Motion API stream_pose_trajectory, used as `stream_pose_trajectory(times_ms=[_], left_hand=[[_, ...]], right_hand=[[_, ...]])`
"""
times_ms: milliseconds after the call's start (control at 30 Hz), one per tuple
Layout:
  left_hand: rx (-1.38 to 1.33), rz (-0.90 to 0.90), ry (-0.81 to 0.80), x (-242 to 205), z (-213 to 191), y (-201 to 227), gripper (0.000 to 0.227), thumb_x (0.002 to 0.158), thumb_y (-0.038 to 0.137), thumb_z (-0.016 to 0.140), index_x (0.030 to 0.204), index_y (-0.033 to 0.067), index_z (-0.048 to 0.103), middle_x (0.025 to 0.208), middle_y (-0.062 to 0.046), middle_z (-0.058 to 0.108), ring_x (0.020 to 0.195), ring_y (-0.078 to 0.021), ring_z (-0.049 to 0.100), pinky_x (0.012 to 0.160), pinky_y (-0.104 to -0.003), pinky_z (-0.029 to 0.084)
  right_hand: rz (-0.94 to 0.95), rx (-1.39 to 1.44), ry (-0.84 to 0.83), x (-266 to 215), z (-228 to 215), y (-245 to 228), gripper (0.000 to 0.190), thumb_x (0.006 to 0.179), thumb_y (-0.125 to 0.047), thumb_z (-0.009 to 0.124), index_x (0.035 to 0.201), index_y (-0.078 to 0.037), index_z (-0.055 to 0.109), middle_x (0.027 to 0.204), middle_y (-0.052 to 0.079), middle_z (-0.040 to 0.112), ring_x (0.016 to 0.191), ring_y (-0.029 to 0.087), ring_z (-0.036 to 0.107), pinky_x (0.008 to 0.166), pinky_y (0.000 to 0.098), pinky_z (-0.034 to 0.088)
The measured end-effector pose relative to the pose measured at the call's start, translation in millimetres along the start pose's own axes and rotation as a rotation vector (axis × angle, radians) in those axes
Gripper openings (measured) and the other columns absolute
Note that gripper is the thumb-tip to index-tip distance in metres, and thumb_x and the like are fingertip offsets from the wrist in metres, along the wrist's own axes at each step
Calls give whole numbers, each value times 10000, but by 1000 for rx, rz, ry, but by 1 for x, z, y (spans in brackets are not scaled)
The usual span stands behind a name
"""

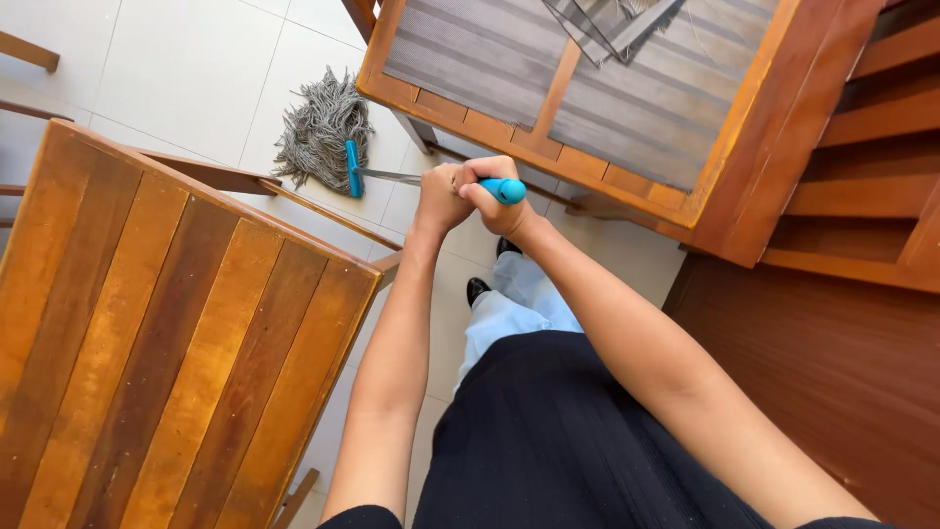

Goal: Moving furniture and mopping the floor in a dining area.

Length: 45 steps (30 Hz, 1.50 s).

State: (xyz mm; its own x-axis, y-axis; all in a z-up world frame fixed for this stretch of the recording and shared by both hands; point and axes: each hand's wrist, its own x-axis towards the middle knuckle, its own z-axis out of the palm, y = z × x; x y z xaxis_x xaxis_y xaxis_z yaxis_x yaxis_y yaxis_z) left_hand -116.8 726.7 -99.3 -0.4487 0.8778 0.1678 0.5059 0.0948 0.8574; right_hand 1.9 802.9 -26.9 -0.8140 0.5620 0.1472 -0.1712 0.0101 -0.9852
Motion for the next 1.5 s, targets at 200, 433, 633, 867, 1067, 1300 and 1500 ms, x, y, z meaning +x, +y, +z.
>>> stream_pose_trajectory(times_ms=[200, 433, 633, 867, 1067, 1300, 1500], left_hand=[[27, -87, -133, -26, 14, -10, 270, 889, 241, 706, 763, 9, 652, 802, -236, 641, 744, -449, 586, 642, -451, 497], [55, -12, -190, -43, 73, -21, 156, 758, 204, 700, 750, 49, 715, 780, -222, 659, 721, -431, 609, 620, -444, 498], [83, -362, -180, -24, 129, 31, 348, 770, 256, 746, 617, -14, 590, 615, -276, 460, 711, -291, 244, 503, -443, 424], [53, -428, 95, 5, 221, 103, 442, 813, 299, 777, 626, -38, 561, 635, -296, 478, 663, -449, 404, 513, -460, 435], [66, -498, 118, 22, 273, 129, 243, 692, 177, 743, 602, -13, 621, 619, -268, 572, 581, -426, 634, 538, -463, 497], [238, -497, 134, 54, 288, 158, 320, 766, 188, 740, 558, -23, 620, 624, -316, 549, 624, -492, 598, 586, -493, 522], [210, -576, 107, 64, 281, 166, 258, 708, 156, 704, 568, -42, 616, 623, -304, 570, 599, -467, 619, 592, -483, 530]], right_hand=[[-15, 54, -24, -46, -4, -9, 189, 821, -54, 571, 676, 10, 466, 670, 54, 532, 672, 135, 463, 641, 296, 431], [-12, 87, -61, -87, -55, -18, 206, 817, -25, 562, 669, 1, 419, 664, 55, 508, 660, 144, 445, 651, 303, 430], [47, 182, -142, -89, -131, -20, 213, 797, -22, 554, 654, -2, 398, 638, 50, 490, 648, 143, 420, 628, 297, 404], [38, 208, -336, -79, -242, -47, 220, 827, -8, 539, 652, -3, 406, 624, 43, 449, 636, 137, 403, 620, 310, 388], [164, 397, -395, -67, -302, -59, 217, 815, 18, 487, 627, -11, 384, 588, 53, 426, 578, 138, 368, 574, 317, 339], [63, 462, -355, -50, -342, -68, 207, 815, -25, 481, 628, -7, 395, 553, 55, 403, 530, 150, 347, 578, 332, 356], [82, 483, -352, -34, -341, -79, 199, 806, -32, 485, 630, -12, 394, 550, 59, 407, 530, 156, 349, 606, 348, 381]])
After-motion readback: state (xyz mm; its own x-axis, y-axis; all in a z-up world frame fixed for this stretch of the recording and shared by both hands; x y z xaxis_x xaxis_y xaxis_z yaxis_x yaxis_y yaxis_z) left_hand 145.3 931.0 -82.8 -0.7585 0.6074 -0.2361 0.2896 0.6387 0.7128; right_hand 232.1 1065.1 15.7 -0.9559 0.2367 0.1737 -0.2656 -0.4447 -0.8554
